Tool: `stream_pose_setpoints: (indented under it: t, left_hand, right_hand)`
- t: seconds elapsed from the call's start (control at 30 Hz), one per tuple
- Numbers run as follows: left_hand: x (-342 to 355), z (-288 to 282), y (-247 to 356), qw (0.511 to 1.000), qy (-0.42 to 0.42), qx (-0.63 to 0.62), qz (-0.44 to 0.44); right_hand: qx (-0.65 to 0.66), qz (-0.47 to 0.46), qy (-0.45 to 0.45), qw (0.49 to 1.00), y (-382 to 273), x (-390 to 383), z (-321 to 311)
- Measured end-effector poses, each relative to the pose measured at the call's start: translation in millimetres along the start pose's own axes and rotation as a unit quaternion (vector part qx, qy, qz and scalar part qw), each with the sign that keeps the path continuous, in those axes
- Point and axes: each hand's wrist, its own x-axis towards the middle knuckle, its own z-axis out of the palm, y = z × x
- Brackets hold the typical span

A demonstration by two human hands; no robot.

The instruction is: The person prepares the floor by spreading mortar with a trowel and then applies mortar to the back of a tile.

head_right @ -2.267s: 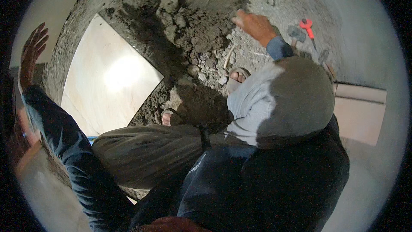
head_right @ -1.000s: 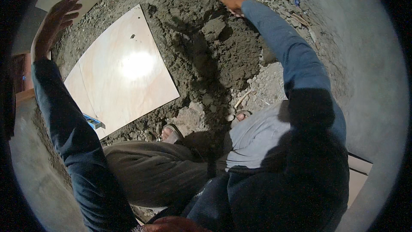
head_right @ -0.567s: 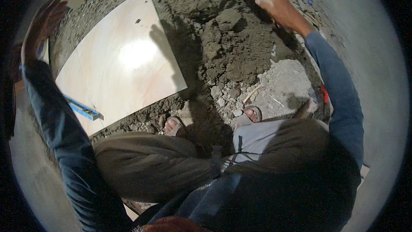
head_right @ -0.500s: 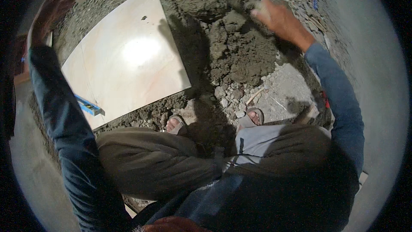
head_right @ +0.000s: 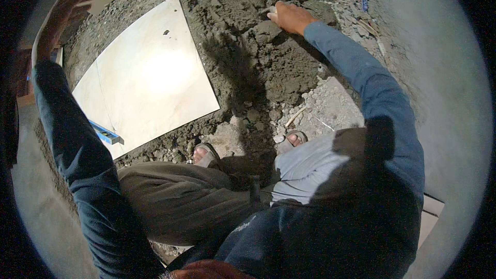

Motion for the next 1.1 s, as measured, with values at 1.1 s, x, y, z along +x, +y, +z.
stream_pose_setpoints:
  t: [1.1]
  left_hand:
    - [-64, -44, -37, 0.994, 0.083, -0.031, -0.061]
  right_hand:
    - [0.329, 0.112, -0.128, 0.929, -47, 44, 3]
